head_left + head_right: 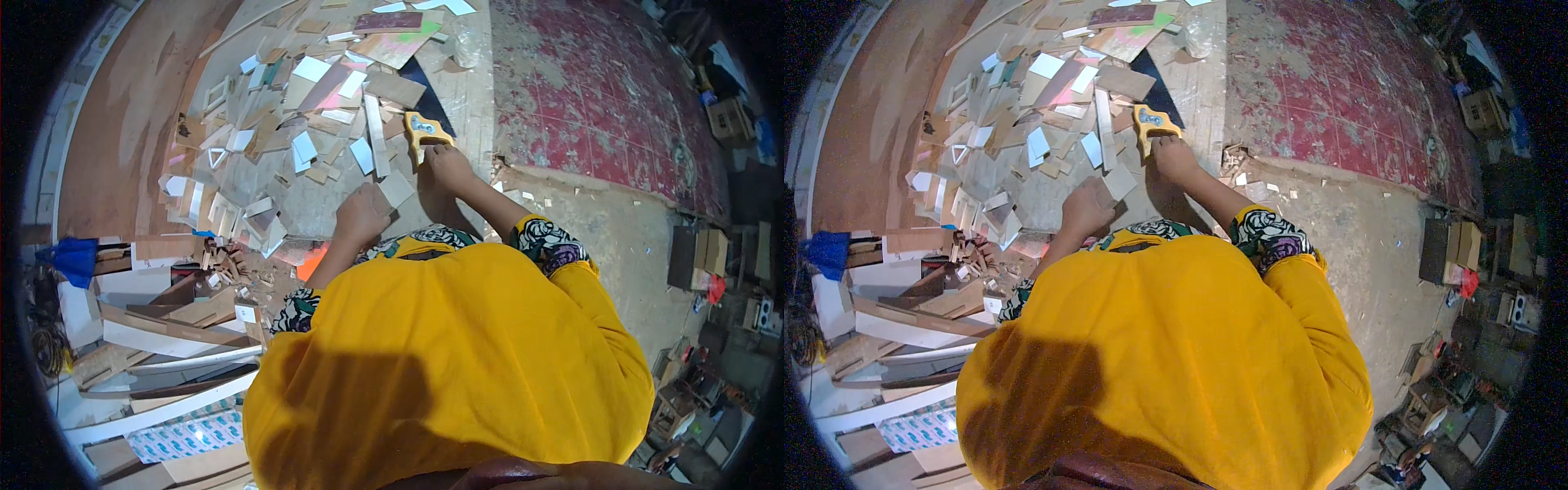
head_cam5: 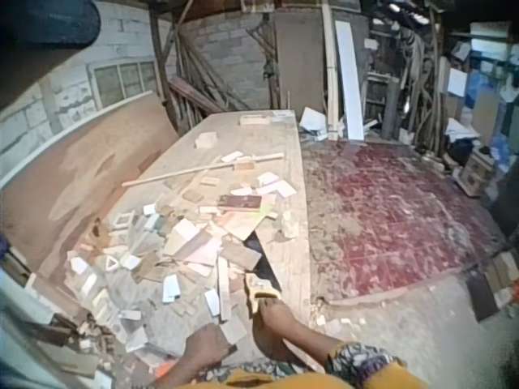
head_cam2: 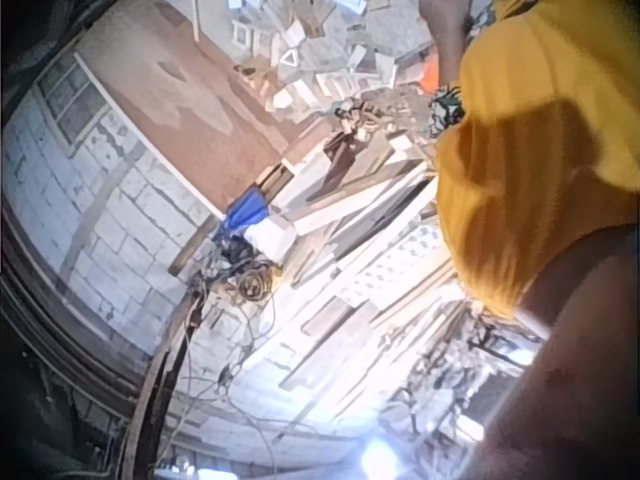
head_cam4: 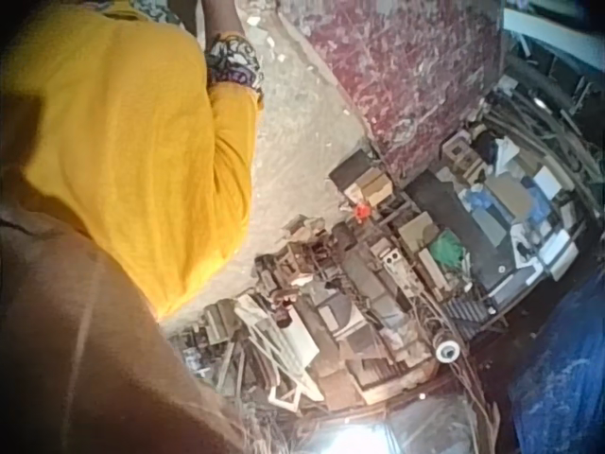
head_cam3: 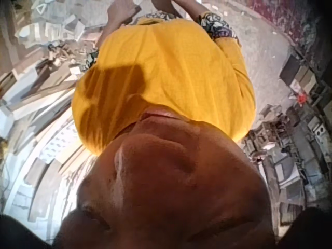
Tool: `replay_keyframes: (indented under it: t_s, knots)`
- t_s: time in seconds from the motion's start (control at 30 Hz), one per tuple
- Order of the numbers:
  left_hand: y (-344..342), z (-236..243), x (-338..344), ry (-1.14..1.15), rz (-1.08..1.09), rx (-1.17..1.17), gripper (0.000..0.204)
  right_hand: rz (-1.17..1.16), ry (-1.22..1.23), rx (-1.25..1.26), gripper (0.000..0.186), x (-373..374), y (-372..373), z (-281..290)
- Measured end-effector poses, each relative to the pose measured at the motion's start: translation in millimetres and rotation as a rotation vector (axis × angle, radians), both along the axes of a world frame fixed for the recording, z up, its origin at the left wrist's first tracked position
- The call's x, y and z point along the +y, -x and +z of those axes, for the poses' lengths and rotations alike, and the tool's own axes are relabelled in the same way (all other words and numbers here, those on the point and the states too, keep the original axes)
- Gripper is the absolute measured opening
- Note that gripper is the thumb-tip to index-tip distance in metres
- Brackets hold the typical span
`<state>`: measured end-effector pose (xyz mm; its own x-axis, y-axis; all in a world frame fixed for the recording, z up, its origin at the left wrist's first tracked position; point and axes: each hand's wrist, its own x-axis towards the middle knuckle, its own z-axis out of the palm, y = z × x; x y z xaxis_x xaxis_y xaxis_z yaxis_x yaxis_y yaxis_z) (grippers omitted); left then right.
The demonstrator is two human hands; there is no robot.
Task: Selecting wood scraps and sawing a small piece of wood.
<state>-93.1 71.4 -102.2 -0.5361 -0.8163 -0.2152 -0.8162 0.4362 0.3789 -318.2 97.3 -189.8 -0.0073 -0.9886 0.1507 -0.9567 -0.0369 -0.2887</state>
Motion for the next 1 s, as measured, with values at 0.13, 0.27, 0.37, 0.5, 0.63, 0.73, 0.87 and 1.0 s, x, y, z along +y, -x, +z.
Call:
replay_keyframes:
  t_s: [0.13, 0.27, 0.37, 0.5, 0.63, 0.73, 0.87, 1.0]
  knots:
    - [-12, -3, 6, 0.130, -0.031, 0.047, 0.047, -0.001, -0.019, -0.028, 0.020, -11, 2, -2]
    - [-17, -7, 9, 0.306, -0.082, 0.157, 0.047, -0.045, 0.072, -0.178, 0.022, -5, 12, 4]
    - [-15, -3, 9, 0.326, -0.114, 0.192, 0.049, -0.260, 0.132, -0.399, 0.020, 10, 25, 11]
    - [-8, -5, 10, 0.291, -0.166, 0.212, 0.049, -0.401, 0.303, -0.858, 0.014, 49, 48, 19]
    - [1, -10, 10, 0.191, -0.234, 0.212, 0.048, -0.523, 0.352, -1.424, 0.014, 110, 30, 32]
    - [2, -19, 7, 0.123, -0.320, 0.143, 0.052, -0.564, 0.289, -1.541, 0.011, 149, 16, 43]
    - [-3, -28, 7, 0.087, -0.394, 0.086, 0.053, -0.606, 0.240, -1.382, 0.022, 162, -18, 56]
    - [-11, -20, 11, 0.075, -0.411, 0.081, 0.046, -0.461, 0.350, -1.009, 0.028, 140, -61, 79]
